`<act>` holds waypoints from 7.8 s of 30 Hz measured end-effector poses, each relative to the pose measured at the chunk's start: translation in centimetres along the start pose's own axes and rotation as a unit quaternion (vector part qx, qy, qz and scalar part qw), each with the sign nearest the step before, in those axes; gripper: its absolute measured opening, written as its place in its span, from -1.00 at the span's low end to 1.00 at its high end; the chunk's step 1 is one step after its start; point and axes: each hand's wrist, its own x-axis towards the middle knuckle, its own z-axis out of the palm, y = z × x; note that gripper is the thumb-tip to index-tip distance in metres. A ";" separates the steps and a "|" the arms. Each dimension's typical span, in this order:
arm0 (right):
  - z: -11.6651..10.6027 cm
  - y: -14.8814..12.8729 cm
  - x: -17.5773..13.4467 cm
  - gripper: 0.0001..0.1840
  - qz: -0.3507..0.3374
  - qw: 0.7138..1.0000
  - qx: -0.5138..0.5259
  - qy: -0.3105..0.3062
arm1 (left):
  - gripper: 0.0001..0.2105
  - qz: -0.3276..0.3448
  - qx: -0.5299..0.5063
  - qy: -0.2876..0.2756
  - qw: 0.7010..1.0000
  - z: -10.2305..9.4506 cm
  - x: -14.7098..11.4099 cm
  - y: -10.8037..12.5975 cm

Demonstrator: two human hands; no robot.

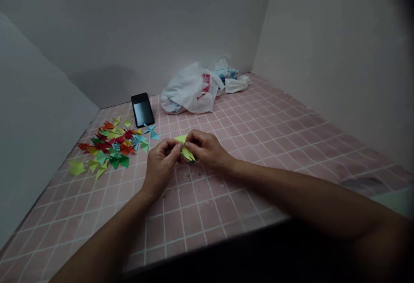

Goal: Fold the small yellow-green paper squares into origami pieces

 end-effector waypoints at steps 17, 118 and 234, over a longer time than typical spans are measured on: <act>0.0 -0.4 -0.1 -0.86 0.031 0.998 0.046 -0.021 | -0.86 0.016 0.017 0.013 1.000 -0.2 0.1 0.2; -0.3 -0.1 0.3 -0.78 0.154 0.925 0.346 -0.028 | -0.80 -0.175 -0.275 -0.053 0.944 0.2 0.3 -0.4; 0.3 -0.5 -0.1 -0.91 0.011 0.958 0.287 0.001 | -0.84 -0.007 -0.117 -0.011 0.993 -0.3 -0.4 0.4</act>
